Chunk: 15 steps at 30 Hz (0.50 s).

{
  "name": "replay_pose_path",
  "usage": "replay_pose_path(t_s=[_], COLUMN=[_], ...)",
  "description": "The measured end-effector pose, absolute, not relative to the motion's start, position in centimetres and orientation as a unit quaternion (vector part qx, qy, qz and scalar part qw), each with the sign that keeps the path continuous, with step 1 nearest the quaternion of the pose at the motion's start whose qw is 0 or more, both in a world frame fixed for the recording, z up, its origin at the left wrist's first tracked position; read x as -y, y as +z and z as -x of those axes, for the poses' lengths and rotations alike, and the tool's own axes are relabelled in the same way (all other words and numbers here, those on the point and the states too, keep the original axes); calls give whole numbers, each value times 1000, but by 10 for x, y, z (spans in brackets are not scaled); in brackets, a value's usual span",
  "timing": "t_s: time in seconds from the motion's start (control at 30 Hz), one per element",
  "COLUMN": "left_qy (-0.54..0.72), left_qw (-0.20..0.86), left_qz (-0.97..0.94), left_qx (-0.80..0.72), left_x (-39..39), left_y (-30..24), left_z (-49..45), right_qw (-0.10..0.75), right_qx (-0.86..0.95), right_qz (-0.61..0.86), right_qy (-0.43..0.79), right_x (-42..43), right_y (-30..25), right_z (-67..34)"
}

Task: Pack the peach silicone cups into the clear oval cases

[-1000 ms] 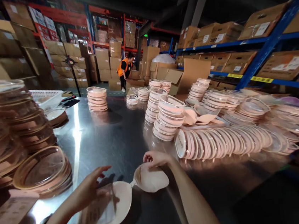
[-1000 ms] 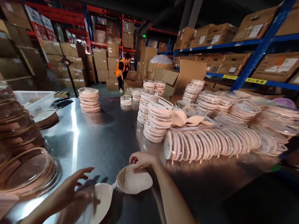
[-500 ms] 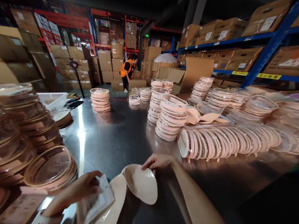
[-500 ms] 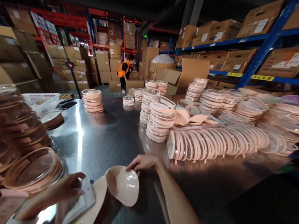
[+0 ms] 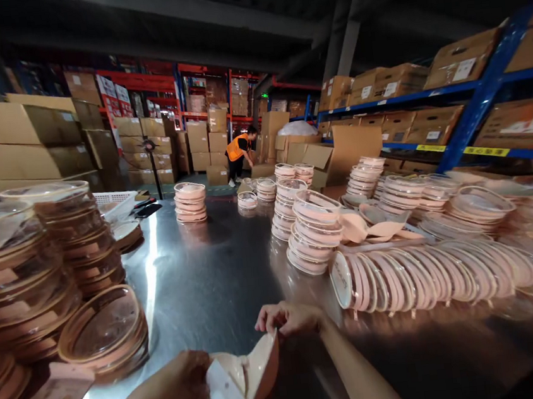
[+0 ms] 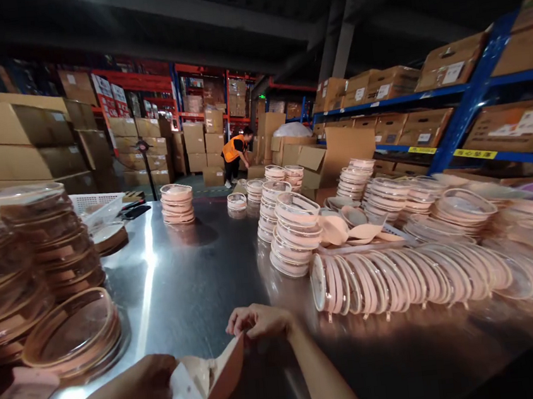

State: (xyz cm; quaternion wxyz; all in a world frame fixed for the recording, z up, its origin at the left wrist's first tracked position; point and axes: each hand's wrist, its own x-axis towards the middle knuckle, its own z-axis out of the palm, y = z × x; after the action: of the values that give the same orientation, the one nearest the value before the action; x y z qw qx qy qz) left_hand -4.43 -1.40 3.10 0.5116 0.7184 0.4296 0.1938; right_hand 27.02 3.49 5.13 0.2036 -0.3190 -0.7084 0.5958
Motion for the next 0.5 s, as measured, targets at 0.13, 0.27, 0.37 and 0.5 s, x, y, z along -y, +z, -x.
replay_pose_path(t_s=[0.13,0.27,0.37,0.5], left_qy=[206,229,267,313], left_qw=[536,510,499,507], left_qz=[-705,-706,-693,-658], left_qx=[-416,-434,-447,-461], left_x=[13,13,10,4], left_y=[25,22,19,16], left_z=[33,19,17,22], right_qw=[304,359,376,385], right_qx=[643,625,637,657], right_qz=[324,382,417,435], right_qy=[623,578,528,480], right_x=[-17,-7,-9,-13], right_y=[52,37,24,19], right_z=[-242,-209,-197,-198])
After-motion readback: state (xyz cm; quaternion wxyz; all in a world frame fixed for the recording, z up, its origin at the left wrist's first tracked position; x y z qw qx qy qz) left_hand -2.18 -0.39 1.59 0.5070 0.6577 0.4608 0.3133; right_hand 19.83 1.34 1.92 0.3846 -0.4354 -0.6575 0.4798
